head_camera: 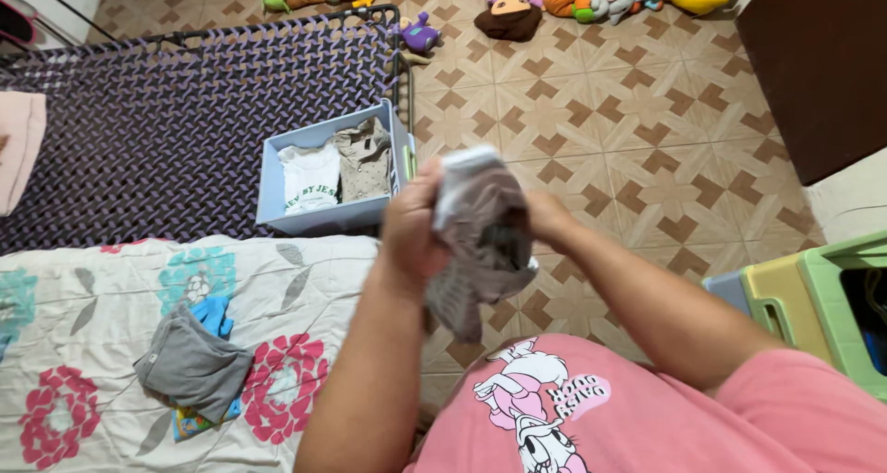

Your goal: The person buttons several small shirts, folds them by hand, and places them into a storage bin.

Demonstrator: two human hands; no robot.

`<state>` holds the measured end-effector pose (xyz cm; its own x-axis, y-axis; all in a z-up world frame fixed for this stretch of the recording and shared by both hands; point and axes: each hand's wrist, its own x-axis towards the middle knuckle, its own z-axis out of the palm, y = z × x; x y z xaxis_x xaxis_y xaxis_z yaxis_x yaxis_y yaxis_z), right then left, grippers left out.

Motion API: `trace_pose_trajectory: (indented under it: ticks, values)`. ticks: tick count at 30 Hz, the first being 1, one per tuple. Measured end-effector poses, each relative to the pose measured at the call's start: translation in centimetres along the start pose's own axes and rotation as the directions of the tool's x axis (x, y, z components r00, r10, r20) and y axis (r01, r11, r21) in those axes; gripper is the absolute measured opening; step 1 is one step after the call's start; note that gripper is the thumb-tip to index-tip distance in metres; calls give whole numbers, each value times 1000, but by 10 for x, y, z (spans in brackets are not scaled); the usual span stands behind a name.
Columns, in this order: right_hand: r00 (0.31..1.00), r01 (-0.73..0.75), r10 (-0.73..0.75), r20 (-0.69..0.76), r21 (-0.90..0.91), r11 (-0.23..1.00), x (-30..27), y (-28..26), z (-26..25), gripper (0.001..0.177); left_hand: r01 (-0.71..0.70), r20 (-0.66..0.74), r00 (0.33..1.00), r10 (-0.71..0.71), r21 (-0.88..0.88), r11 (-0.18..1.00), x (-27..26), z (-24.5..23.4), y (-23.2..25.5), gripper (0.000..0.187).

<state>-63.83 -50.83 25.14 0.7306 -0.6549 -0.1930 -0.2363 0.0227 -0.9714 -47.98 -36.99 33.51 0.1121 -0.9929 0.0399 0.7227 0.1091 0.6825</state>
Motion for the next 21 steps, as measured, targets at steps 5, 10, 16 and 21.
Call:
trace_pose_trajectory:
  ticks: [5, 10, 16, 21]
  values:
    - [980, -163, 54, 192, 612, 774, -21, -26, 3, 29, 304, -361, 926, 113, 887, 346, -15, -12, -4, 64]
    - [988, 12, -39, 151, 175, 984, -21, -67, -16, 33, 242, -246, 968, 38, 966, 88, -25, -58, -52, 32]
    - [997, 82, -67, 47, -653, 753, -30, -44, -69, 31, 186, -288, 958, 2, 621, 762, -19, -80, -22, 33]
    - [994, 7, -80, 75, 680, 734, -16, -9, -48, 54, 347, -337, 927, -167, 593, 727, -14, -30, -27, 30]
